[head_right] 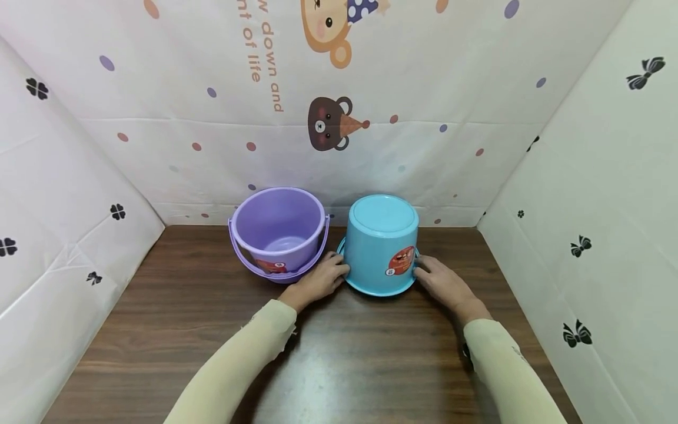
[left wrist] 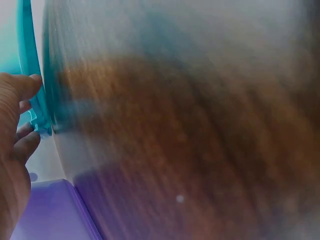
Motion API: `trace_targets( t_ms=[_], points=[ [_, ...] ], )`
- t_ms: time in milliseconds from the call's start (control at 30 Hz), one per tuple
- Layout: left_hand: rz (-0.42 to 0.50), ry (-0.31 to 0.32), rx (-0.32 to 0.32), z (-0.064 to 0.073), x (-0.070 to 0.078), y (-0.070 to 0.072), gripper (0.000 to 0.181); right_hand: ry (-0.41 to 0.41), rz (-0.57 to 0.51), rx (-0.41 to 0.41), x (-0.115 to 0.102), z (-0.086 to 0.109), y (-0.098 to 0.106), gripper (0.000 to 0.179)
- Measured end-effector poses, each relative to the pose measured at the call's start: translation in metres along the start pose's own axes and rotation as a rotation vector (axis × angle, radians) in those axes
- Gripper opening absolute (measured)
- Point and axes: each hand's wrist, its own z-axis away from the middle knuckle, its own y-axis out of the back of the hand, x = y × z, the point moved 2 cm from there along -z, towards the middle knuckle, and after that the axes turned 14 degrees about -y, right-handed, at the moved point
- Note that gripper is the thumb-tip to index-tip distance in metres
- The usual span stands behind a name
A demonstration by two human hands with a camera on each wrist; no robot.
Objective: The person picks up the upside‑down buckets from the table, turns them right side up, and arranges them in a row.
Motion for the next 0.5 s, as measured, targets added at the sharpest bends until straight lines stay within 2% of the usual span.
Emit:
trace_targets(
  t_ms=[100, 133, 167, 233, 367, 500],
  points=[
    [-0.012, -0.010, 0.018, -0.001, 0.000, 0.001, 0.010, 0.289, 0.161, 0.183, 0.000, 0.003, 0.000, 0.036],
    [-0.013, -0.013, 0.024, -0.001, 0.000, 0.002, 0.010, 0.355, 0.194, 0.231, -0.001, 0.004, 0.000, 0.037],
    [-0.016, -0.017, 0.032, -0.001, 0.001, 0.002, 0.011, 0.380, 0.207, 0.260, -0.001, 0.005, 0.000, 0.037],
    [-0.017, -0.021, 0.044, -0.001, 0.001, 0.002, 0.011, 0.404, 0.209, 0.287, 0.000, 0.006, 0.000, 0.032],
    [-0.004, -0.028, 0.078, -0.001, 0.002, 0.003, 0.013, 0.373, 0.200, 0.271, 0.000, 0.009, 0.000, 0.016],
    [0.018, -0.027, 0.112, -0.003, 0.003, 0.004, 0.016, 0.341, 0.200, 0.276, -0.001, 0.012, 0.002, 0.023]
  ],
)
